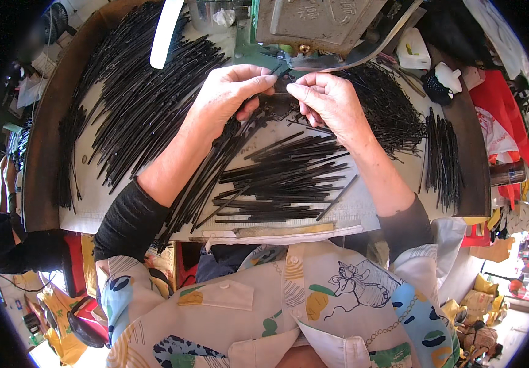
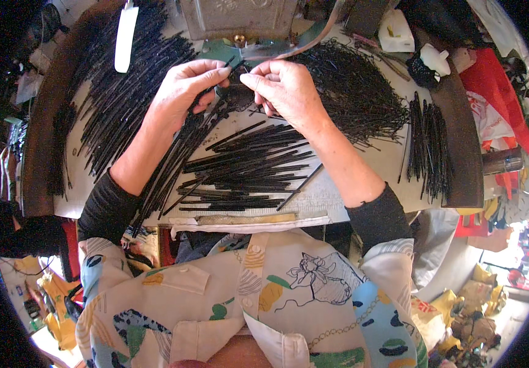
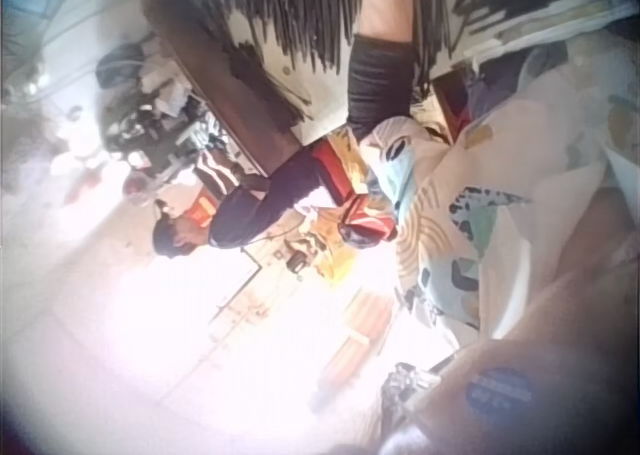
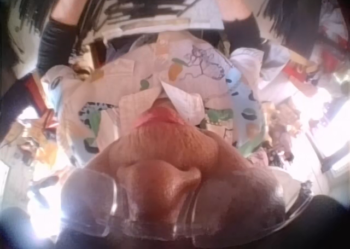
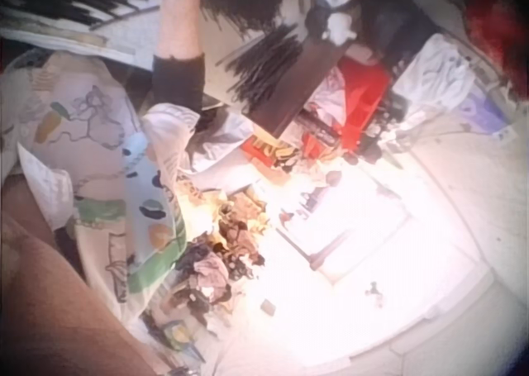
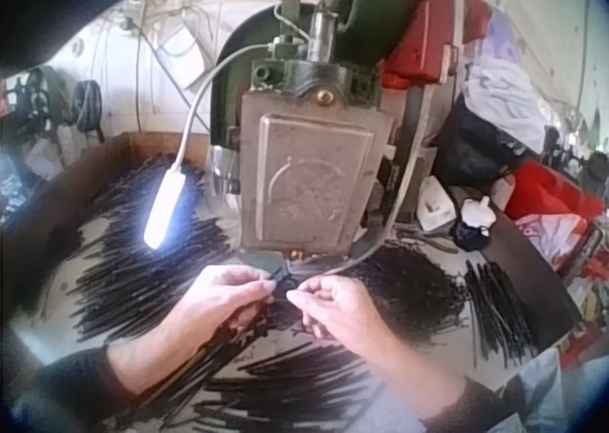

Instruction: The person assembles black plastic components by hand at a workstation, using a manual press machine to join the parts.

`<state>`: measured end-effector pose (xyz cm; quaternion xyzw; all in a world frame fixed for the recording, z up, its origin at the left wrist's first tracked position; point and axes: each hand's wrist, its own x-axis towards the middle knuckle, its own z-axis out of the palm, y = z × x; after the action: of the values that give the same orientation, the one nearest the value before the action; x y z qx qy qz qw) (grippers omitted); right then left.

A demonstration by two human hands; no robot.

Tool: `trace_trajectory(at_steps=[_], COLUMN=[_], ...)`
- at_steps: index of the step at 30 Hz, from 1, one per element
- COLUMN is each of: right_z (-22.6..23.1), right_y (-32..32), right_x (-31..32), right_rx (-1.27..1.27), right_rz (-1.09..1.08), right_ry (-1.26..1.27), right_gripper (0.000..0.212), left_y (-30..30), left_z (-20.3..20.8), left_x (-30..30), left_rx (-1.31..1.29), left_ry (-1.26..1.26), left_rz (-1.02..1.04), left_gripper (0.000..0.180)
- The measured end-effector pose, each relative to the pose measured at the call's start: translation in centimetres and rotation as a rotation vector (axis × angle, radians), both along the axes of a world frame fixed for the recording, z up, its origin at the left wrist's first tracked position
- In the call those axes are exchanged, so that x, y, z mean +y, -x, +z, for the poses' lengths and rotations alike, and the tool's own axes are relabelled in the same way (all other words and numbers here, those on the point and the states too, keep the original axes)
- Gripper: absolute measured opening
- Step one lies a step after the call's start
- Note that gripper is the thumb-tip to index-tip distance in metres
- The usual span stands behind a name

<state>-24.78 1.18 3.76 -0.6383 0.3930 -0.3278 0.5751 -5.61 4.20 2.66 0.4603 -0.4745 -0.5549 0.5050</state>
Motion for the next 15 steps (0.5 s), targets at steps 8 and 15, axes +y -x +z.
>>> trace_trajectory(at_steps=[8, 15], right_z=[-0.2, -0.3], right_y=[0.1, 0.2], right_x=[-0.2, -0.1], right_rx=[-0.038, -0.053], right_rz=[-0.025, -0.048], right_ry=[-0.035, -0.151], right_gripper=[0.021, 0.021], left_y=[-0.3, -0.1], left_z=[1.4, 1.5], left_x=[-0.1, 0.1], left_rx=[-0.059, -0.082], left_ry=[-0.093, -0.080], left_rz=[-0.055, -0.042], left_gripper=[0.022, 0.023])
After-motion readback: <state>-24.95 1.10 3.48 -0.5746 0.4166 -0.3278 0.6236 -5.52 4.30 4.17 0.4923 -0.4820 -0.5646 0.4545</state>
